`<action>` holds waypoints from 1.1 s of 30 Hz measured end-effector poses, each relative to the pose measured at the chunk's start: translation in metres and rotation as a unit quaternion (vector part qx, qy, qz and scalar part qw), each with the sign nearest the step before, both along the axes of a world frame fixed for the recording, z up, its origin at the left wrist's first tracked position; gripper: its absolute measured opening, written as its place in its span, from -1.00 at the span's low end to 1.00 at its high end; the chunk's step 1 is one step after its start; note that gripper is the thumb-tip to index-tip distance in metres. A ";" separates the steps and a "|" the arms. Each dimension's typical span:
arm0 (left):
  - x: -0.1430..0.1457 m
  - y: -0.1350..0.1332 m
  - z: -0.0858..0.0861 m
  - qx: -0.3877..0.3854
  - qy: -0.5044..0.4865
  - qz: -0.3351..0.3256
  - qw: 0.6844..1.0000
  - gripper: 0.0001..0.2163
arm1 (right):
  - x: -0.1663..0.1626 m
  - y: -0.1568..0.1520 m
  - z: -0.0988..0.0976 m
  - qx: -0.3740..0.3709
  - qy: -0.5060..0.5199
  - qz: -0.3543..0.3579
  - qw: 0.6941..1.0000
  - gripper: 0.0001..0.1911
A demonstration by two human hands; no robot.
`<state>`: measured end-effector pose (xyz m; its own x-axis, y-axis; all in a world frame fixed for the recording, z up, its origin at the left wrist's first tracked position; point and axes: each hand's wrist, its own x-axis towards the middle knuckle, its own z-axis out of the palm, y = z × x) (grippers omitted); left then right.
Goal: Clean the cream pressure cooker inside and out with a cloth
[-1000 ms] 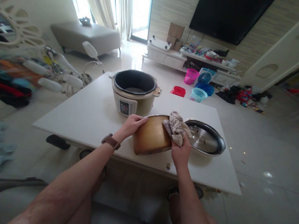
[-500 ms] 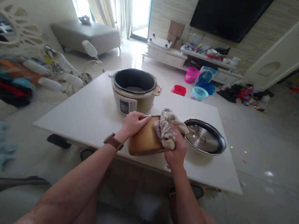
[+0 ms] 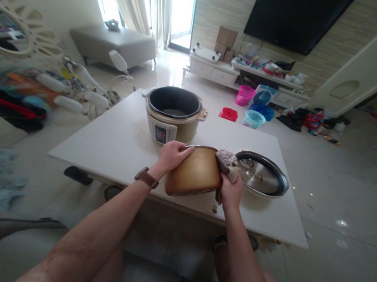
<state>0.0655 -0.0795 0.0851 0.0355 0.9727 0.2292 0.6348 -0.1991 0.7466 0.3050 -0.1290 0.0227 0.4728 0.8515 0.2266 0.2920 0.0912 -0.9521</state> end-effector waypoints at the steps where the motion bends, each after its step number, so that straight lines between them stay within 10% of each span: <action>1: -0.001 0.000 0.000 0.000 -0.008 -0.006 1.000 -0.49 | 0.002 0.003 -0.005 -0.016 0.022 -0.008 1.000 -0.56; 11: -0.026 0.009 -0.005 -0.047 -0.142 -0.159 0.976 -0.67 | 0.006 0.009 -0.014 -0.044 0.073 -0.031 0.996 -0.57; 25: -0.017 0.012 -0.007 -0.012 -0.092 -0.108 0.990 -0.56 | -0.003 0.004 -0.014 -0.034 0.021 -0.029 0.999 -0.57; 29: -0.015 0.010 -0.004 0.001 -0.067 -0.094 0.993 -0.57 | -0.013 -0.011 0.013 0.097 -0.124 0.069 0.985 -0.57; 33: -0.013 0.009 -0.004 0.008 -0.061 -0.099 0.993 -0.58 | -0.016 -0.025 0.037 0.219 -0.309 0.229 0.897 -0.40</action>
